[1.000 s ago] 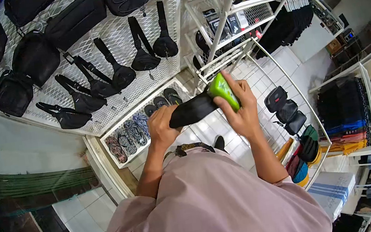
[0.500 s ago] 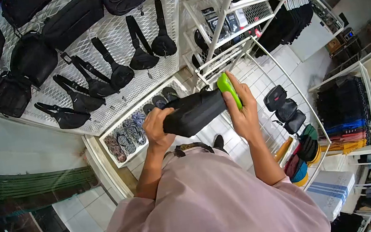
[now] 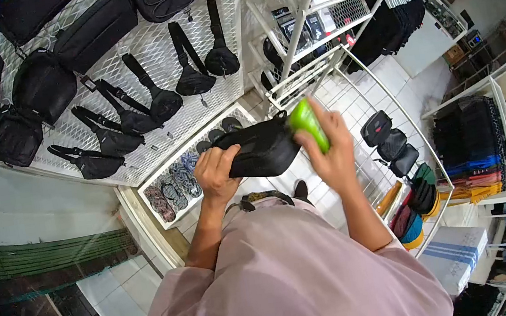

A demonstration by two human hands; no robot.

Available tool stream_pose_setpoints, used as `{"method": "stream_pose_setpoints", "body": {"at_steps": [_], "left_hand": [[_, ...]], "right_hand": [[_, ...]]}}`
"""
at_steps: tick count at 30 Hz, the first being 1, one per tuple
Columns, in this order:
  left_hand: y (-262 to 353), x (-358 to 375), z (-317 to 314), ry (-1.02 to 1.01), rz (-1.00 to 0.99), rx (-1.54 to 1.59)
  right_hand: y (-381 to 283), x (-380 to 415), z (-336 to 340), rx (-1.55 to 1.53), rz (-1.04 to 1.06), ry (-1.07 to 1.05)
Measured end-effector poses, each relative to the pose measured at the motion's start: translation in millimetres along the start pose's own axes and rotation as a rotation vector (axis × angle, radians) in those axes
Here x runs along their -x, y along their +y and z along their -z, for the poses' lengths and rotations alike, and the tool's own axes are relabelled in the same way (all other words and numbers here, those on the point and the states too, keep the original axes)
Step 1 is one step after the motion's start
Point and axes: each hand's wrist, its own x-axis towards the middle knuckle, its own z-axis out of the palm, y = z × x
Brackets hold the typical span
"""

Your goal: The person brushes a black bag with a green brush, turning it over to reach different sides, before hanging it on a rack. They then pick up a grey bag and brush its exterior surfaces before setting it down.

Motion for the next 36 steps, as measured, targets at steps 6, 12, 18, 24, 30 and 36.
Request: {"method": "stream_pose_setpoints", "body": {"at_steps": [6,12,18,24,30,36], "left_hand": [[4,-2,-3,-0.032,0.021,-0.023],[7,5,3,0.057,0.053,0.041],[7,3,1,0.198,0.028,0.292],[9,1,3,-0.008,0.035,0.043],[12,1,1,-0.016,0.082,0.017],[13,4,-2,-0.01,0.101,0.008]], "right_hand": [[-48,13,7,-0.034,0.109,-0.124],[12,-6,-3,-0.041,-0.186,-0.049],[-24,14,2,-0.118,0.016,0.127],[-42,23,9,-0.105,0.173,-0.019],[-9,11,-2,-0.047,-0.043,0.02],[-10,9,-1,0.014,0.006,0.015]]}}
